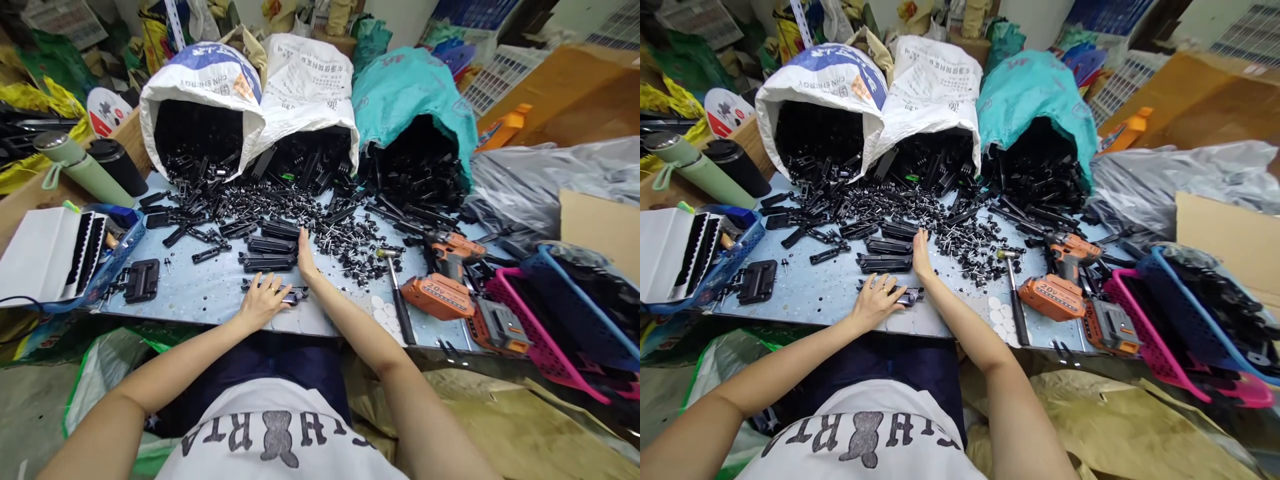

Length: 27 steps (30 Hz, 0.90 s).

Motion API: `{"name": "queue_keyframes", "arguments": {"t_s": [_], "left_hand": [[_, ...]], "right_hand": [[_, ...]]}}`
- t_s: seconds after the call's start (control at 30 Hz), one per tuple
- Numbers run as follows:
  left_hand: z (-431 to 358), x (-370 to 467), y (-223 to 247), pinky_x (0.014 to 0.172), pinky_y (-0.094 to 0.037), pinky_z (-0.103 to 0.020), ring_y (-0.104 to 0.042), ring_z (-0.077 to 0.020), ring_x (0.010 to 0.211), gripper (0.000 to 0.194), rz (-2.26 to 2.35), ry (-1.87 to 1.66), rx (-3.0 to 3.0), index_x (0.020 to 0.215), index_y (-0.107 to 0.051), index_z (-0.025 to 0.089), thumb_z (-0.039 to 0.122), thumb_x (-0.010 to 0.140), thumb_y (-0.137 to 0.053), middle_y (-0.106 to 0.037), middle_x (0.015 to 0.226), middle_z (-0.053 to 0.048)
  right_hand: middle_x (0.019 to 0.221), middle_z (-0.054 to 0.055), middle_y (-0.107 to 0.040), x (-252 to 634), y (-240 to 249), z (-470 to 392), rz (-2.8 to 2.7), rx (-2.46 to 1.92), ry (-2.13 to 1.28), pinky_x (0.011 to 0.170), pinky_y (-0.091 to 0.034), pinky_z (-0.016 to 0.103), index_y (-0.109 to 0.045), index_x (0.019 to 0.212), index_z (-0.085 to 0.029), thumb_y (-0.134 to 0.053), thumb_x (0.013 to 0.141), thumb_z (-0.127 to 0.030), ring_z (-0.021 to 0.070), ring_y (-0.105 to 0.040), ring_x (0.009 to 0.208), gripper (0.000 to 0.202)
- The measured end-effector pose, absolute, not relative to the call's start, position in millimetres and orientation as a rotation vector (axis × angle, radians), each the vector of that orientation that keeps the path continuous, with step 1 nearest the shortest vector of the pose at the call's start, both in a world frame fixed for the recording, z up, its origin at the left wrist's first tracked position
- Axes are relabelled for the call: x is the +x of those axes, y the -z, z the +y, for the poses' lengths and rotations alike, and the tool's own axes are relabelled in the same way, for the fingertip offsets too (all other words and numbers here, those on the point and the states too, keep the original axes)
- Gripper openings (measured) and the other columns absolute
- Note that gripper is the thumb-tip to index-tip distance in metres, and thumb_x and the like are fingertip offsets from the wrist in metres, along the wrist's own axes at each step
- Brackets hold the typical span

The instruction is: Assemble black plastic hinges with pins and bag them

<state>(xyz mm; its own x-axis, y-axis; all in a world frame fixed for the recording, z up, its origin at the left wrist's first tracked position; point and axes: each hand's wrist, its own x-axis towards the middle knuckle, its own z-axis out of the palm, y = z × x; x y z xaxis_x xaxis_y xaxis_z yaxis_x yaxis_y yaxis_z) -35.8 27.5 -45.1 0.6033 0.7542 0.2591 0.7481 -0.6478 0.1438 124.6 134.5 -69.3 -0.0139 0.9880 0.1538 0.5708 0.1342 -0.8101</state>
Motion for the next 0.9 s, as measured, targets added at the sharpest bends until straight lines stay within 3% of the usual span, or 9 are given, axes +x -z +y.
{"name": "queue_keyframes", "arguments": {"t_s": [0.1,0.2,0.3,0.47,0.6,0.77,0.9], "left_hand": [[50,-39,46,0.098,-0.026,-0.051,-0.044,-0.0304,0.117,0.042,1.339,-0.443,2.783,0.124,-0.055,0.026,0.039,0.084,-0.056,-0.053,0.126,-0.013],[68,-43,43,0.095,-0.027,-0.050,-0.045,-0.0307,0.114,0.042,1.418,-0.451,2.741,0.124,-0.055,0.024,0.040,0.084,-0.055,-0.053,0.125,-0.014],[75,-51,37,0.097,-0.026,-0.048,-0.045,-0.0293,0.113,0.045,1.441,-0.506,2.702,0.126,-0.052,0.021,0.041,0.086,-0.053,-0.054,0.123,-0.014],[79,-97,17,0.095,-0.030,-0.043,-0.044,-0.0272,0.113,0.032,1.962,-0.661,2.356,0.113,-0.058,0.014,0.020,0.086,-0.041,-0.055,0.119,-0.013],[82,-152,15,0.084,-0.037,-0.047,-0.046,-0.0344,0.107,0.037,2.360,-0.282,2.113,0.112,-0.057,0.010,0.018,0.079,-0.043,-0.054,0.114,-0.019],[82,-187,35,0.087,-0.040,-0.043,-0.050,-0.0325,0.104,0.047,2.390,-0.203,1.985,0.123,-0.048,0.005,0.023,0.080,-0.046,-0.058,0.107,-0.019],[78,-190,43,0.088,-0.041,-0.037,-0.055,-0.0287,0.096,0.044,2.350,-0.455,1.868,0.111,-0.058,0.005,0.028,0.074,-0.054,-0.061,0.097,-0.016]], "right_hand": [[0.148,0.012,-0.020,125,60,154,-1.663,-1.549,-0.578,0.111,-0.021,0.041,-0.028,0.141,-0.013,-0.011,0.091,-0.061,0.0196,-0.015,0.138,0.071],[0.141,0.014,-0.034,158,35,183,-1.812,-1.665,-0.154,0.109,-0.024,0.038,-0.044,0.130,-0.011,-0.032,0.093,-0.042,0.0214,-0.026,0.132,0.050],[0.127,0.018,-0.047,211,13,216,-2.133,-2.028,0.138,0.095,-0.036,0.041,-0.054,0.119,-0.010,-0.033,0.089,-0.017,0.0278,-0.038,0.120,0.037],[0.109,0.016,-0.059,262,3,240,-2.574,-2.072,0.186,0.084,-0.038,0.035,-0.055,0.114,-0.012,-0.040,0.083,-0.007,0.0241,-0.052,0.103,0.035],[0.100,0.016,-0.060,269,3,231,-2.655,-2.056,0.255,0.078,-0.036,0.030,-0.055,0.106,-0.008,-0.044,0.079,-0.003,0.0221,-0.053,0.095,0.030],[0.106,0.015,-0.056,280,-3,209,-2.675,-1.965,0.409,0.077,-0.032,0.029,-0.054,0.102,-0.009,-0.055,0.076,-0.014,0.0239,-0.047,0.099,0.027],[0.086,0.012,-0.058,291,-8,193,-2.567,-1.944,0.448,0.075,-0.030,0.032,-0.055,0.086,-0.012,-0.057,0.075,-0.030,0.0243,-0.047,0.090,0.022]]}}
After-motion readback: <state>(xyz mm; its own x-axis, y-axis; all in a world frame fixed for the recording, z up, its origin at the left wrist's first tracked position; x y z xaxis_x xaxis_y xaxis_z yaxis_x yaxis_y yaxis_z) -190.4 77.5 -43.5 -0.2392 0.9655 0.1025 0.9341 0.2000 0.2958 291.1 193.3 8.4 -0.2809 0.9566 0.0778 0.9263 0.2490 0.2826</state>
